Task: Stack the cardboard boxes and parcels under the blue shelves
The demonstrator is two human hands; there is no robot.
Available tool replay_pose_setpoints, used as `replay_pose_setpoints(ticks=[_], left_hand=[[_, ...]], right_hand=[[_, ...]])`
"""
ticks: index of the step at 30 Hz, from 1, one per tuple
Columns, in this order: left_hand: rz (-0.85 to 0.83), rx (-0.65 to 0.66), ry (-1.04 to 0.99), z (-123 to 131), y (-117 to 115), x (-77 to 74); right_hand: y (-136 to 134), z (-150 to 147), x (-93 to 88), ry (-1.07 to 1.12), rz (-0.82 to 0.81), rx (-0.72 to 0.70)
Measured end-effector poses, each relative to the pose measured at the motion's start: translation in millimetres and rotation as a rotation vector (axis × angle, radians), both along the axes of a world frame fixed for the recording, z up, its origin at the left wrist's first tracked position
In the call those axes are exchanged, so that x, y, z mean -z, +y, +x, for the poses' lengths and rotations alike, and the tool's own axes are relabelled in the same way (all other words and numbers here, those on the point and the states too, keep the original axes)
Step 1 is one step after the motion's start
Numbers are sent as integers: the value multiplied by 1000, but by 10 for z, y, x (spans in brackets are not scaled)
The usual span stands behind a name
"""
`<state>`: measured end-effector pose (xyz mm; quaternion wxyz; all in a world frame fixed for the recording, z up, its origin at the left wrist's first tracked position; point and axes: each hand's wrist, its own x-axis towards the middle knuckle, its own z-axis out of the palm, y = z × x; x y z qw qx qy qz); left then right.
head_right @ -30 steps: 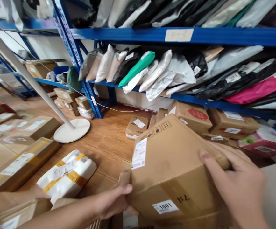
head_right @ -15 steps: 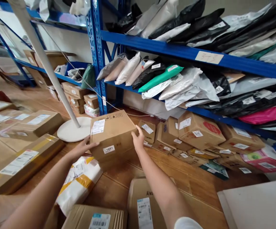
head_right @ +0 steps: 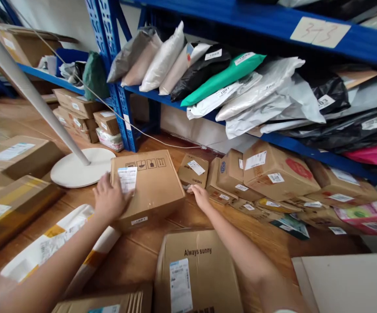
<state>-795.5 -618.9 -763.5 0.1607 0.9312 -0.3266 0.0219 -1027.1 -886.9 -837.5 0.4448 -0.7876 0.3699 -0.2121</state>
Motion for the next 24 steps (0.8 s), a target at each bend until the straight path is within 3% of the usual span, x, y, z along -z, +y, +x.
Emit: replay_pose_setpoints(ticks=[3,5,9,14,19,24], left_hand=[[80,427,-206,-391,-40,130],[122,550,-298,-495,-44,280],[95,556,-440,-256,-51,536],[56,569,-459,115,-206,640],[56,586,-461,323,-359,687],[87,650,-476,536,-411,664]], right_hand=[[-598,-19,145,245,-103,-20],[-978,88,310,385,-177,-52],[-1663,523,712,576,-275,-132],[-2471,1135,1108,727,-296,-176],[-3035,1492,1275,756,-315,-196],[-3246,1660,1345,733,-259,-104]])
